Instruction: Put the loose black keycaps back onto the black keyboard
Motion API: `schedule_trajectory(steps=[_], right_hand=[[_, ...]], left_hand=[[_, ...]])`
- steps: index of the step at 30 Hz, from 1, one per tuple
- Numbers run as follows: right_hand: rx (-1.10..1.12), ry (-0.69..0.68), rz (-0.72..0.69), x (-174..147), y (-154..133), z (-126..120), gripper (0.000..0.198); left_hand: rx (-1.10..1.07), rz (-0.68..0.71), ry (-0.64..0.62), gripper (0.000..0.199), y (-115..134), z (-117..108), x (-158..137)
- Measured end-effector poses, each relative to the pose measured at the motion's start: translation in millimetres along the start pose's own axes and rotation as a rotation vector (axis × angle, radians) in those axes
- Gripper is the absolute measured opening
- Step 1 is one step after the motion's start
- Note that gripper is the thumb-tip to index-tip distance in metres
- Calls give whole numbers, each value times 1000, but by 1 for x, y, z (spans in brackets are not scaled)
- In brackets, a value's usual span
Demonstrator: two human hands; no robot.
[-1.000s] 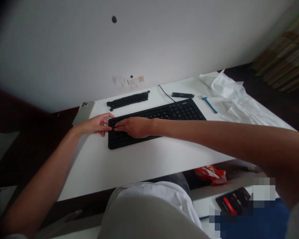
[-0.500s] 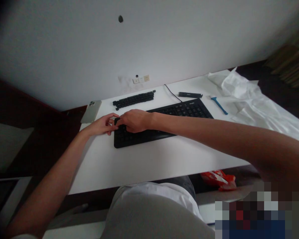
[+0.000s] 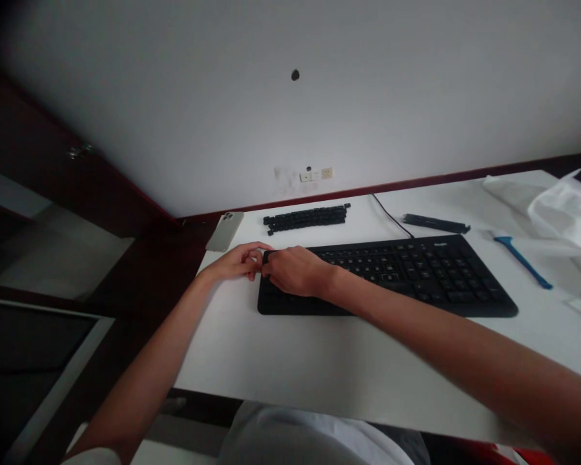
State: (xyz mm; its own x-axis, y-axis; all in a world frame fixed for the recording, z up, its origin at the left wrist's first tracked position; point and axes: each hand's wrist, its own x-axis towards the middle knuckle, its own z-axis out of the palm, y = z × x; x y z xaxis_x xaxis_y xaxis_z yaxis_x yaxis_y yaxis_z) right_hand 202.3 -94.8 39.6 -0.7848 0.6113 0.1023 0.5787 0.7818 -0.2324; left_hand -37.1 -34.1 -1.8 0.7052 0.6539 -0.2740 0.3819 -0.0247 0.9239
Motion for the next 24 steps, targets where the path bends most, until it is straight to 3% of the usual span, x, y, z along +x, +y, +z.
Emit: schedule_trajectory(steps=[6, 14, 16, 20, 22, 24], right_hand=[[10, 39, 100, -1, 4, -8, 35], [30, -6, 123, -4, 19, -2, 37], [33, -34, 114, -4, 19, -5, 38], [23, -26, 99, -6, 20, -8, 40], [33, -22, 97, -6, 20, -7, 41], [38, -35, 91, -6, 21, -4, 42]], left_hand=[[-9, -5, 13, 58, -1, 0, 0], [56, 34, 47, 61, 3, 5, -2], [110, 97, 159, 57, -1, 7, 1], [302, 195, 625, 36, -10, 9, 13], [421, 192, 733, 32, -12, 8, 20], [536, 183, 752, 31, -13, 7, 25]])
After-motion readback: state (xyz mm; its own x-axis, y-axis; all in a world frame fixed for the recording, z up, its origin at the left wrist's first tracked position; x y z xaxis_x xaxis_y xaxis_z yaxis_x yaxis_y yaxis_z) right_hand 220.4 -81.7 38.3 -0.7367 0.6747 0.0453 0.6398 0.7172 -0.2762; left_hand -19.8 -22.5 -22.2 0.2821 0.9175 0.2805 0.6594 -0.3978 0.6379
